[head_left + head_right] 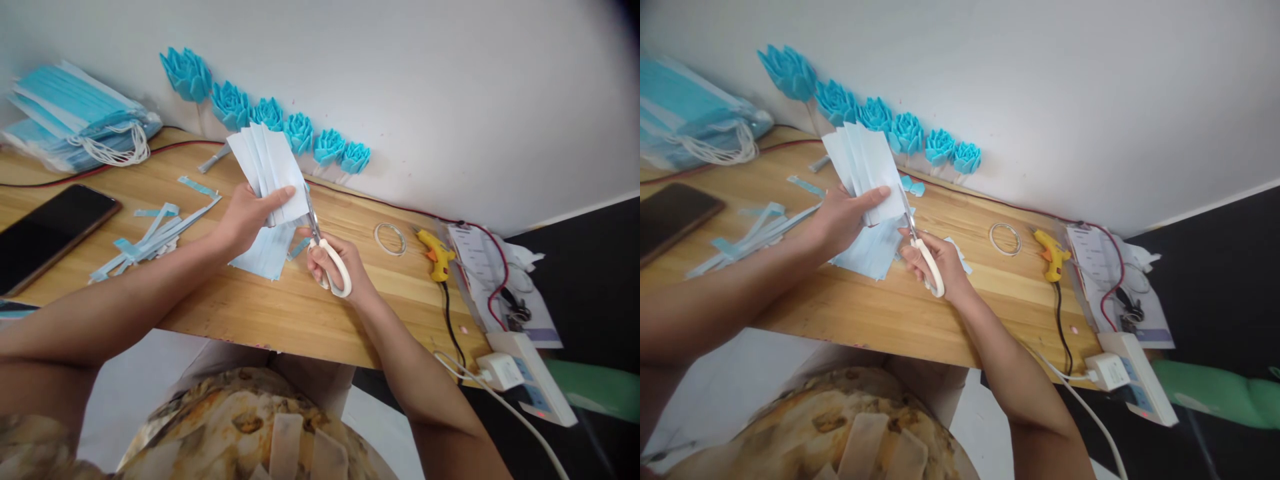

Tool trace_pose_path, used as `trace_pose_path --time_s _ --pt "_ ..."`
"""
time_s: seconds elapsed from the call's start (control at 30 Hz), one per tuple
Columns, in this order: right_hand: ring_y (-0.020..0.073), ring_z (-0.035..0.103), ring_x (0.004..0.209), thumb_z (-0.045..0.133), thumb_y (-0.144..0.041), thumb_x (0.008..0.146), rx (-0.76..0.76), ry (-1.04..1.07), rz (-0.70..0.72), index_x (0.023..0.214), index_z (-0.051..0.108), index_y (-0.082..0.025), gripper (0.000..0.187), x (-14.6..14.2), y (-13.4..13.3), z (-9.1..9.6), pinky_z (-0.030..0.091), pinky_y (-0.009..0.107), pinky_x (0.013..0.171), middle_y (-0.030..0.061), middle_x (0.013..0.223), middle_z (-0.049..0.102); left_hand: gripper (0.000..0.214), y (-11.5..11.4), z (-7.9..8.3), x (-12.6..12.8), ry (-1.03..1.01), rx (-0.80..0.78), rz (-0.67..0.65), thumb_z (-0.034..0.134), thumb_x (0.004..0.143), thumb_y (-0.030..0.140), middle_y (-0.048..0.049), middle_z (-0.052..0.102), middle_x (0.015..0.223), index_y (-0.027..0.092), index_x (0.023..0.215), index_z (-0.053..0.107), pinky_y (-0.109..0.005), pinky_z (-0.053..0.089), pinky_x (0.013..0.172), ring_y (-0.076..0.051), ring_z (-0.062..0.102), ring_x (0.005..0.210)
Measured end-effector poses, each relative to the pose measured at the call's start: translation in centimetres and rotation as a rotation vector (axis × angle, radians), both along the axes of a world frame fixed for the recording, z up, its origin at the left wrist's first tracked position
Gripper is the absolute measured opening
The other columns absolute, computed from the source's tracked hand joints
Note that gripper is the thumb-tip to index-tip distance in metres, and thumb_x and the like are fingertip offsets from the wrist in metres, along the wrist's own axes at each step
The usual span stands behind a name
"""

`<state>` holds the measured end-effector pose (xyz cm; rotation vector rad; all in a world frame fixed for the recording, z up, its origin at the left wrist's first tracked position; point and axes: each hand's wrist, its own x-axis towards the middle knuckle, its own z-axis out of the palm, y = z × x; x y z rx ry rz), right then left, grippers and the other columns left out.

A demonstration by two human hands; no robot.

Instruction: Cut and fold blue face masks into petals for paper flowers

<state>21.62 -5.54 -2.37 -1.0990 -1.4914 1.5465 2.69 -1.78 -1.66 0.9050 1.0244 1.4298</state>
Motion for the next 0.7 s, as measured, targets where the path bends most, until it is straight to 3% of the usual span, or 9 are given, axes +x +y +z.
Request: trace_pose_path --time_s 0.33,0.5,0.7 --pt "0.0066 0.046 0.049 0.072 -0.061 0.078 -0.014 -0.014 0.046 0.125 0.066 -0.016 0.065 0.14 0.11 0.44 0.036 0.022 0.043 -0.0037 0.066 0.056 0.038 -0.04 0.07 0.00 0.010 0.028 -0.005 0.086 0.068 0.044 -0.0077 0.075 0.088 0.017 0.091 0.072 -0.032 0.059 0.066 -0.025 0.072 0.082" --pt "0.0088 0.050 0.056 0.066 -0.067 0.081 0.026 -0.028 0.084 0.131 0.061 -0.018 0.071 0.31 0.24 0.46 0.041 0.023 0.047 -0.0016 0.073 0.057 0.037 -0.38 0.26 0.25 -0.021 0.055 -0.081 0.084 0.072 0.043 -0.0097 0.075 0.092 0.015 0.094 0.073 -0.037 0.060 0.073 -0.025 0.073 0.080" --pt "0.0091 0.052 0.056 0.066 -0.069 0.080 0.042 -0.049 0.105 0.124 0.062 -0.016 0.070 0.36 0.35 0.32 0.042 0.024 0.049 -0.0005 0.074 0.059 0.034 -0.76 0.34 0.59 0.082 0.052 -0.031 0.085 0.070 0.042 -0.0087 0.076 0.090 0.016 0.089 0.074 -0.034 0.060 0.072 -0.025 0.072 0.083"
